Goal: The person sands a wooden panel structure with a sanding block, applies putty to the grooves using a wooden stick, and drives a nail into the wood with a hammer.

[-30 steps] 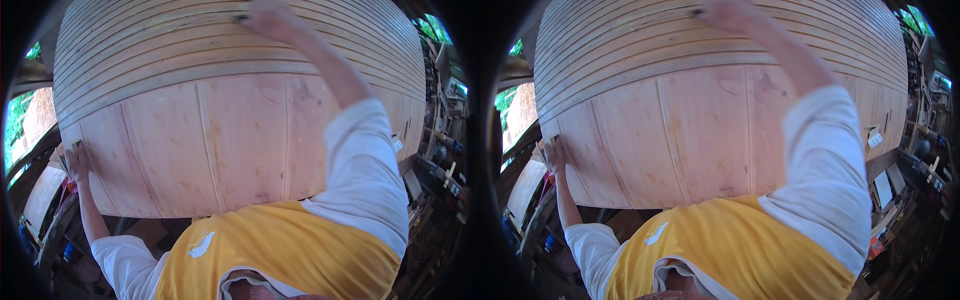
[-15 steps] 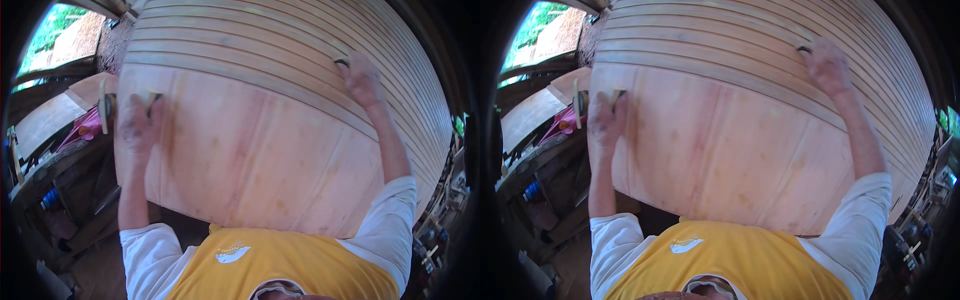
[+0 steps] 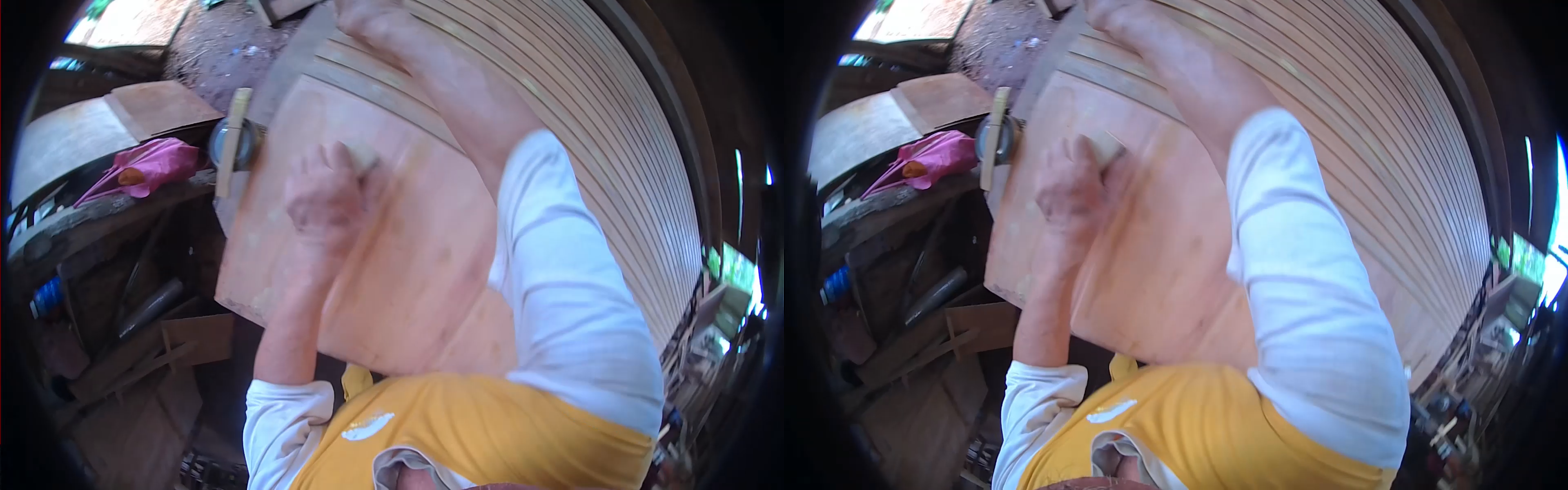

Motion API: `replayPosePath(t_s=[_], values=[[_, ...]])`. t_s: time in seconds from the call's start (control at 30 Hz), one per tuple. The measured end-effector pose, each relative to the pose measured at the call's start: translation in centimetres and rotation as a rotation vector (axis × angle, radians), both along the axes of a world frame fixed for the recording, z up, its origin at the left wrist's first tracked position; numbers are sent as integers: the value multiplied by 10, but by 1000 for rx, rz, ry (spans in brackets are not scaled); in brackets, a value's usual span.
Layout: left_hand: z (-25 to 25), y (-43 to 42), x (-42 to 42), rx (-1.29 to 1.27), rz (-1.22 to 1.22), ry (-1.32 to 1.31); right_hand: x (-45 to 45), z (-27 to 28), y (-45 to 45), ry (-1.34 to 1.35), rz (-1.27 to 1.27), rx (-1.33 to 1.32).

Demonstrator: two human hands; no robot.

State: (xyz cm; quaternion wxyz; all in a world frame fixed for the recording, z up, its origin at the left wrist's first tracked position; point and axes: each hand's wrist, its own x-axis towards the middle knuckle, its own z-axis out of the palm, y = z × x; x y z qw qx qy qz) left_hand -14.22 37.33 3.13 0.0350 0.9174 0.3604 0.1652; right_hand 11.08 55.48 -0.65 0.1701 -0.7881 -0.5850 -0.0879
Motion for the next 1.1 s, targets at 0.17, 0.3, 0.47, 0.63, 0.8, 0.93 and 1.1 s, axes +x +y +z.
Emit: replayPosePath(t_s=[0.17,0.3,0.47,0.63,0.8,0.93,1.1], values=[[-43,1,-21,132,-42,52,64,-2,-141,132,28,-191],[-6,2,-8,131,-85,194,105,34,-340,41,-100,-200],[-2,6,1,-15,-68,311,190,43,-579,-29,-195,-351],[-81,64,-43,-25,226,431,252,52,-770,27,-480,-541],[-2,6,-8,20,-25,125,235,35,-760,-185,-342,-362],[-7,2,-7,39,-79,-48,200,35,-669,-180,-263,-336],[2,-7,3,-53,-45,-102,145,34,-488,-178,-129,-221]])
